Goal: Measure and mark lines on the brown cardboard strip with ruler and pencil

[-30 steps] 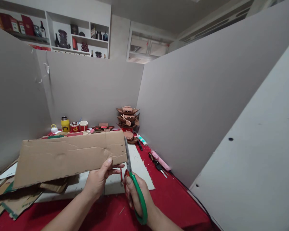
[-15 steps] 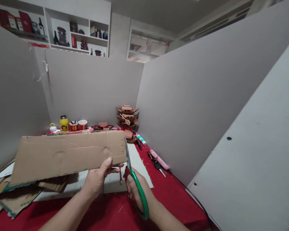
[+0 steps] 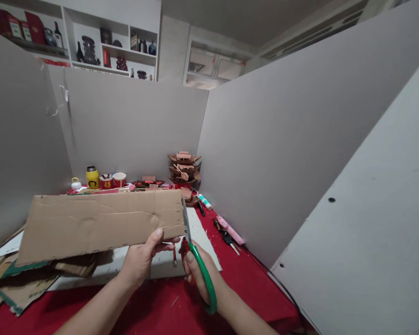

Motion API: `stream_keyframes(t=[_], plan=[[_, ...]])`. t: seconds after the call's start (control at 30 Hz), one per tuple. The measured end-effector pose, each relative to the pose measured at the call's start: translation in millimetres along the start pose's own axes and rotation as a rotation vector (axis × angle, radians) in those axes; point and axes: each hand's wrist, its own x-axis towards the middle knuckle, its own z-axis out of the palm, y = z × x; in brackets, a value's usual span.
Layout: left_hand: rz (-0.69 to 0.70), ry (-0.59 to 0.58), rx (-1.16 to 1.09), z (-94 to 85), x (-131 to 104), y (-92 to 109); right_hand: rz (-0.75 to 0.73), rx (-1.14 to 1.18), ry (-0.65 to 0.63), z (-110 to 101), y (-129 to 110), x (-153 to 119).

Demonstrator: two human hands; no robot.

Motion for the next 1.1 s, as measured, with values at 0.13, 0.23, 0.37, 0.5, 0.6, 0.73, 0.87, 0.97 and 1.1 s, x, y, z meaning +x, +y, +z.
stream_keyframes(t=[0.13, 0.23, 0.37, 0.5, 0.6, 0.73, 0.87, 0.97, 1.1], plan=[[0.003, -0.008, -0.007, 0.0, 0, -3, 0.003, -0.023, -0.006, -1, -1, 1], [-0.004, -0.02, -0.001, -0.5, 1, -5, 0.003, -0.028, 0.003, -2, -1, 1], [-0.014, -0.03, -0.007, -1.7, 2, -7, 0.012, -0.019, 0.028, 0, 0, 1], [-0.041, -0.034, -0.006, -3.1, 2, -9, 0.044, 0.016, 0.047, 2, -2, 0], [-0.052, -0.028, -0.005, -3.4, 1, -10, 0.071, 0.049, 0.054, 3, -4, -1], [-0.037, -0.034, -0.01, -2.7, -1, -10, 0.084, 0.081, 0.036, 2, -4, 0], [-0.063, -0.041, 0.014, -2.5, -2, -11, 0.07, 0.117, -0.004, -2, -1, 2], [-0.072, -0.039, 0.036, -3.8, -1, -12, 0.051, 0.094, -0.013, -4, 0, 4], [-0.089, -0.046, 0.081, -5.6, 0, -15, 0.033, 0.063, -0.022, -6, -2, 4]])
